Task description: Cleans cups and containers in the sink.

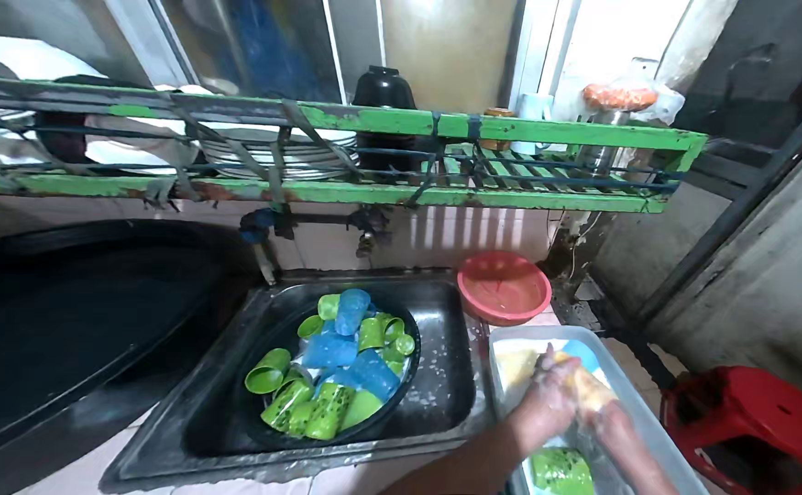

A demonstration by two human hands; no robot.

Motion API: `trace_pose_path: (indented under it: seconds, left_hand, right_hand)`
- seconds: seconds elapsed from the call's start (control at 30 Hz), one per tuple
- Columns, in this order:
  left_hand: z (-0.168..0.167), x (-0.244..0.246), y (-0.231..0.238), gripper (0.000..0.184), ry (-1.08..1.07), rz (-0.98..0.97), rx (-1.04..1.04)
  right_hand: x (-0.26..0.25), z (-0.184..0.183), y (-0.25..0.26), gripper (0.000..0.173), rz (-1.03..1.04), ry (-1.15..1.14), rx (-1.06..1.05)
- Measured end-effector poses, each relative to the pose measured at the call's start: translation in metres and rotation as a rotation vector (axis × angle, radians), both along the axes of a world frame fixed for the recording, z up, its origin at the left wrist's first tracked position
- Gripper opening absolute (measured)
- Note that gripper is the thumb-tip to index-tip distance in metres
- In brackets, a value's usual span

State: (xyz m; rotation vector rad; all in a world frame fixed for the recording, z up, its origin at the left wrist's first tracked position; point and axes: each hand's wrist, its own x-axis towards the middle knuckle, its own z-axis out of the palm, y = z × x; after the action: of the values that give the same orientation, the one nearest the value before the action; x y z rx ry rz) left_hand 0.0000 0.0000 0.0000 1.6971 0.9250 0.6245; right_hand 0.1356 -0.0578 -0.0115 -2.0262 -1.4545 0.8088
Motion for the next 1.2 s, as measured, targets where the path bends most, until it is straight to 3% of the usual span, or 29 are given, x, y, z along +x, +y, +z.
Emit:
trace_pose_path:
  seconds: [0.07,0.13,0.2,0.3,0.4,0.47,0.57,0.6,0.67,0.73,0.8,0.83,0.9,0.97,1.0,1.07,1.13,1.2]
  left_hand:
    - [0.004,-0.011,-0.009,0.073,0.305,-0.232,0.403]
    - [-0.002,-0.018,-0.011,0.078,0.388,-0.274,0.754]
    - [-0.002,-0.025,0.002,0.078,0.374,-0.299,0.843]
    - [-0.001,-0.036,0.016,0.077,0.482,-0.310,0.703]
    - [0.009,-0.041,0.015,0.075,0.575,-0.239,0.617]
    - [0.022,-0.030,0.001,0.069,0.611,-0.196,0.591]
    - [0.037,-0.007,-0.017,0.070,0.658,-0.075,0.486]
    - [0.037,-0.003,-0.018,0.077,0.641,-0.037,0.432]
    - [0.037,-0.004,-0.021,0.086,0.502,-0.007,0.264]
    - [0.035,-0.008,-0.020,0.088,0.126,-0.018,-0.078]
    - [0.031,-0.012,-0.018,0.092,-0.208,-0.063,-0.470]
    - [0.027,-0.013,-0.020,0.091,-0.275,-0.080,-0.601]
    - [0.021,-0.012,-0.026,0.086,-0.213,-0.090,-0.639]
    - [0.024,-0.006,-0.034,0.094,0.004,-0.023,-0.403]
    - [0.027,-0.004,-0.037,0.091,0.035,0.007,-0.298]
    - [0.033,-0.005,-0.042,0.074,-0.061,0.069,-0.352]
    - [0.033,-0.011,-0.046,0.044,-0.362,0.051,-0.657]
    - [0.033,-0.018,-0.044,0.028,-0.612,-0.043,-0.914]
  right_hand:
    - [0.014,0.011,0.004,0.042,-0.104,0.332,-0.053]
    - [0.016,0.025,-0.001,0.033,-0.058,0.550,-0.085]
    - [0.020,0.038,-0.001,0.030,0.052,0.620,-0.149]
    - [0.039,0.058,0.002,0.041,0.208,0.528,-0.243]
    - [0.053,0.077,0.002,0.052,0.245,0.424,-0.165]
    - [0.031,0.077,0.003,0.056,0.193,0.174,-0.053]
    - [-0.007,0.048,0.015,0.040,0.047,-0.313,0.390]
    - [-0.008,0.041,0.020,0.038,-0.015,-0.218,0.460]
    - [0.003,0.027,0.025,0.037,-0.151,0.233,0.560]
    - [0.017,0.017,0.024,0.036,-0.242,0.658,0.629]
    - [0.022,0.020,0.018,0.035,-0.274,0.782,0.652]
    - [0.019,0.026,0.016,0.036,-0.251,0.687,0.638]
    - [0.008,0.043,0.014,0.039,-0.094,0.193,0.519]
    - [-0.012,0.067,0.017,0.042,0.054,-0.312,0.288]
    - [-0.019,0.073,0.019,0.045,0.078,-0.413,0.236]
    - [-0.014,0.071,0.023,0.040,0.040,-0.275,0.356]
    - [0.000,0.062,0.026,0.039,-0.063,0.223,0.545]
    - [0.005,0.056,0.026,0.038,-0.163,0.626,0.635]
